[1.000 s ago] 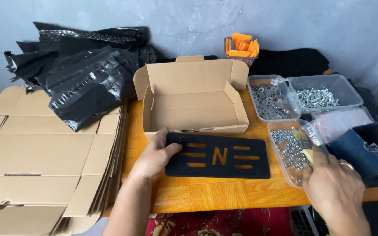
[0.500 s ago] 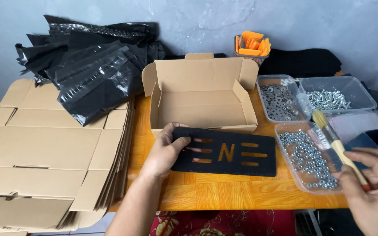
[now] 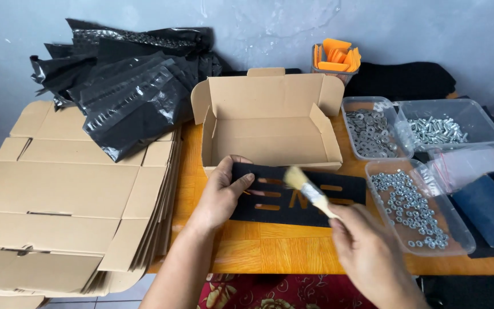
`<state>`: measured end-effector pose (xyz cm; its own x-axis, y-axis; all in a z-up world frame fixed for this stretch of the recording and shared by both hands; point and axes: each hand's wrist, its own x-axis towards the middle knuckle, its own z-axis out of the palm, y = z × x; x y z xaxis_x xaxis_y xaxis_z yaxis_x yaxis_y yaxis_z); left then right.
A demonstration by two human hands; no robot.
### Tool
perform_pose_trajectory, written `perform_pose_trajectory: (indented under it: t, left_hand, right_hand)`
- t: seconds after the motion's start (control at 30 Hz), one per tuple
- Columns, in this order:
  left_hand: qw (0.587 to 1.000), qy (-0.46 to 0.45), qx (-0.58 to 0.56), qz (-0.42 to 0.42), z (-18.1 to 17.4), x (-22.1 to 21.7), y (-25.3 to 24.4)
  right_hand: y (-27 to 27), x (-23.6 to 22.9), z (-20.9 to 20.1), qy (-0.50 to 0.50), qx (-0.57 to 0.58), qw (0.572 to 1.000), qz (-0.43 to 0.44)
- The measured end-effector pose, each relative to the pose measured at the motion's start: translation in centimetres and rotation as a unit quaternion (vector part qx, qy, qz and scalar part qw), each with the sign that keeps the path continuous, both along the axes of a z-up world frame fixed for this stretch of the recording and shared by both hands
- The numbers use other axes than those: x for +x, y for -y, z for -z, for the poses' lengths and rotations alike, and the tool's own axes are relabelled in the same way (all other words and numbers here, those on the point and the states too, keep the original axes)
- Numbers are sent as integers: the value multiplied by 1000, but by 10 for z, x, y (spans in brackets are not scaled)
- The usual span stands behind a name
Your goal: The person cleans a black metal plate with a brush, then places the plate and a black foam pad inside a cardboard box.
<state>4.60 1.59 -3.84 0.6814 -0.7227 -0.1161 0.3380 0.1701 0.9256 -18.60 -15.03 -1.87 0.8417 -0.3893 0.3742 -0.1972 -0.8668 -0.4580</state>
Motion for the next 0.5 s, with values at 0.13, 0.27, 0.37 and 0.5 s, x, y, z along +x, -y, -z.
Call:
perform_pose_trajectory:
  t: [0.13,0.27,0.37,0.5]
  left_hand:
    - [1000,26,-4,-3,-6,5,-6]
    - [999,38,26,-22,-9,1,-5]
    - [998,44,43,-33,-14,-4,-4]
    - [997,78,8,-26,-13,-6,-5]
  right_hand:
    - [29,-41,-18,-233,-33,948,216]
    - [2,-59,-36,-102,5,972,211]
    - [-39,-41,-47,80,40,989,117]
    - [-39,1,-17,146,-12,986,-76]
